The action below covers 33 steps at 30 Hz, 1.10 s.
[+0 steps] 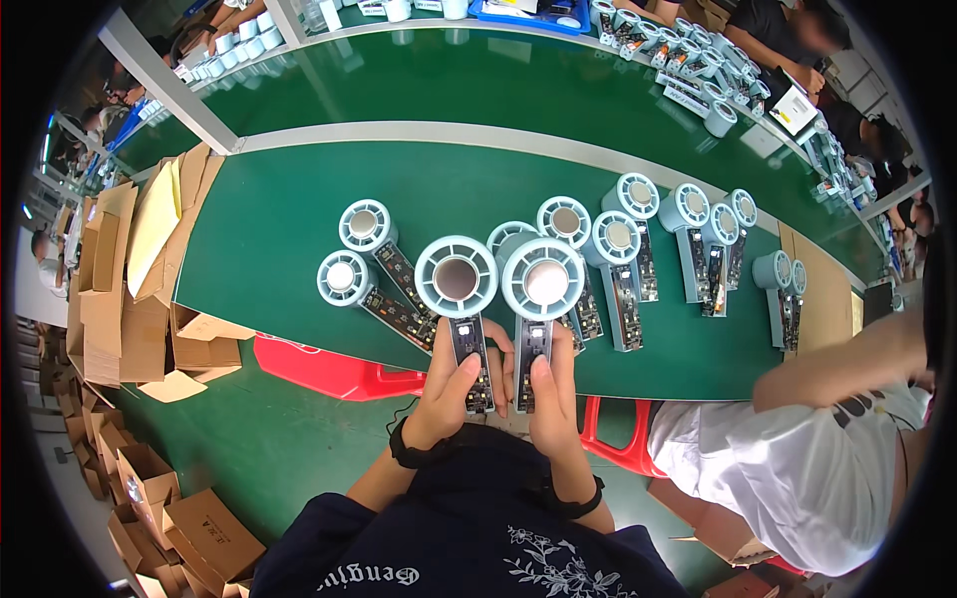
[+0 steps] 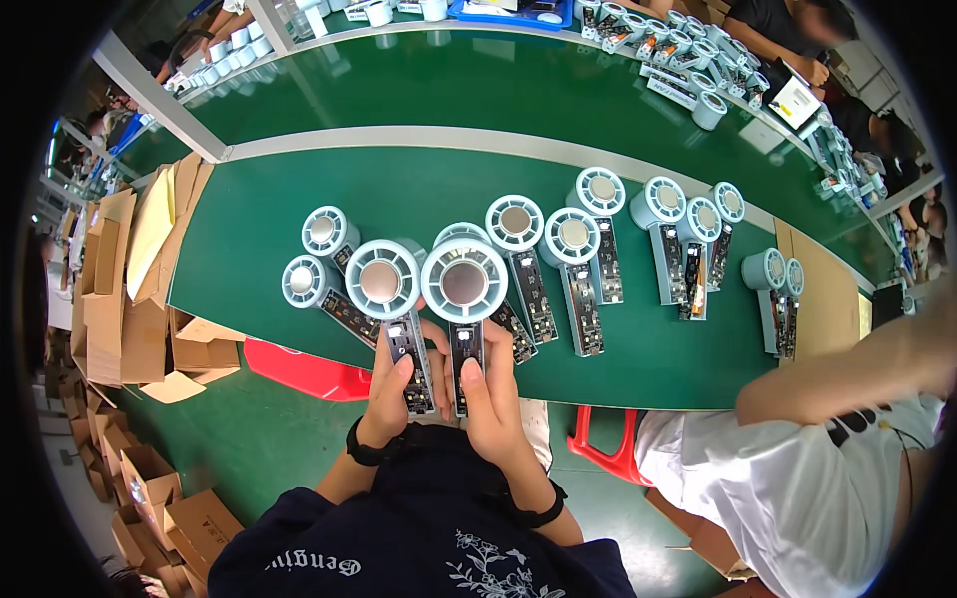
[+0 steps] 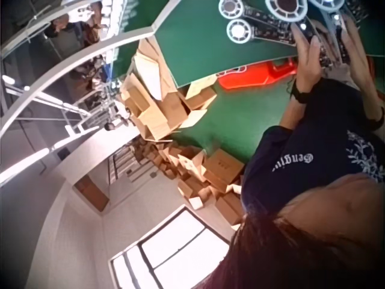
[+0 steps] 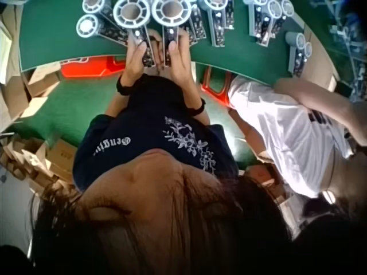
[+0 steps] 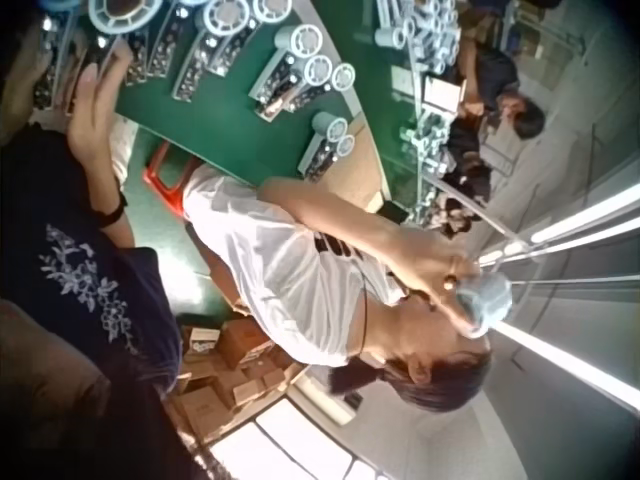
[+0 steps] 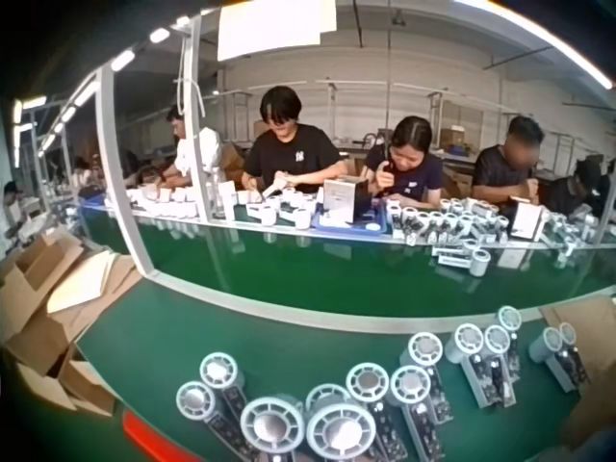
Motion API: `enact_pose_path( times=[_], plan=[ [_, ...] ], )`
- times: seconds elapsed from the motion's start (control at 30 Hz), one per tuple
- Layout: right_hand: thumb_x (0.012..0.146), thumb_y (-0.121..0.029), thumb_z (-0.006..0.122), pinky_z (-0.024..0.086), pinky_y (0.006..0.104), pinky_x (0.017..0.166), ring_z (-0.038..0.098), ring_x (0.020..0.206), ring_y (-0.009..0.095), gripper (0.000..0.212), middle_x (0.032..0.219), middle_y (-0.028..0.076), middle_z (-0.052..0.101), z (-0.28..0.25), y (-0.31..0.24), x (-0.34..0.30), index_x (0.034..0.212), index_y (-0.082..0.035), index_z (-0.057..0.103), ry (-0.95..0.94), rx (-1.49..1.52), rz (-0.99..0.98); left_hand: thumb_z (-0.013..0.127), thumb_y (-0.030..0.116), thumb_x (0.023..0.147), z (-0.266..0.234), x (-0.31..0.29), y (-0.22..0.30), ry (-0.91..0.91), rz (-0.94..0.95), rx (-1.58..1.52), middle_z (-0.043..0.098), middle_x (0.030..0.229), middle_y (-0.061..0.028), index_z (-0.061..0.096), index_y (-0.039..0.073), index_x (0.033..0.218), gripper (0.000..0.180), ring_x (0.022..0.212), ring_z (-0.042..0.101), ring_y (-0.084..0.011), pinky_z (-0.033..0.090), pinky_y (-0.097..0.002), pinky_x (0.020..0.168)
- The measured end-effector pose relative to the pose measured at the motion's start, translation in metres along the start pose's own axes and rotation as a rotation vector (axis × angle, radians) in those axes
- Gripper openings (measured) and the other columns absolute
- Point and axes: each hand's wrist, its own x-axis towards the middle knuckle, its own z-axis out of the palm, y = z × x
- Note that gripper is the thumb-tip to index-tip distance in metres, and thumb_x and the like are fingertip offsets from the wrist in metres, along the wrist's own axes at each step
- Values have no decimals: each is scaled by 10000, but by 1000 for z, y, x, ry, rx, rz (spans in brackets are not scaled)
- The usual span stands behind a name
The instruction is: The person picks up handheld fan assemblies from an assembly line table, tests their LED displays and fan functions by pressing their power buttons by hand, and arranges the tested fans on the table.
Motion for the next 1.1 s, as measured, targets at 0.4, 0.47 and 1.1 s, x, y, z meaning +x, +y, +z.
enact_pose_path(
  times=[0.4, 0.47, 1.1],
  plan=[
    [950, -129, 422, 411, 257, 618, 498, 672, 121, 276, 932, 101, 530, -12, 2, -9, 1165, 34, 368, 111, -92, -28, 358, 250, 962, -10, -5, -25, -70, -62, 45, 486, 857, -139, 264, -12, 1261, 408, 479, 523, -194, 489, -306, 409],
    [943, -135, 434, 416, 264, 646, 506, 706, 131, 292, 942, 109, 530, -23, 3, -14, 1169, 38, 369, 129, -127, -28, 352, 238, 964, -6, -3, -24, -61, -48, 61, 480, 849, -134, 269, -10, 1258, 394, 479, 521, -192, 491, -309, 415],
    [894, -119, 489, 447, 340, 746, 563, 816, 237, 397, 967, 172, 560, -92, -5, -6, 1220, 68, 361, 422, -602, -269, 305, 224, 994, -2, 8, -34, 143, 0, -18, 443, 815, -83, 311, 14, 1247, 329, 473, 479, -160, 479, -317, 409]
  ],
)
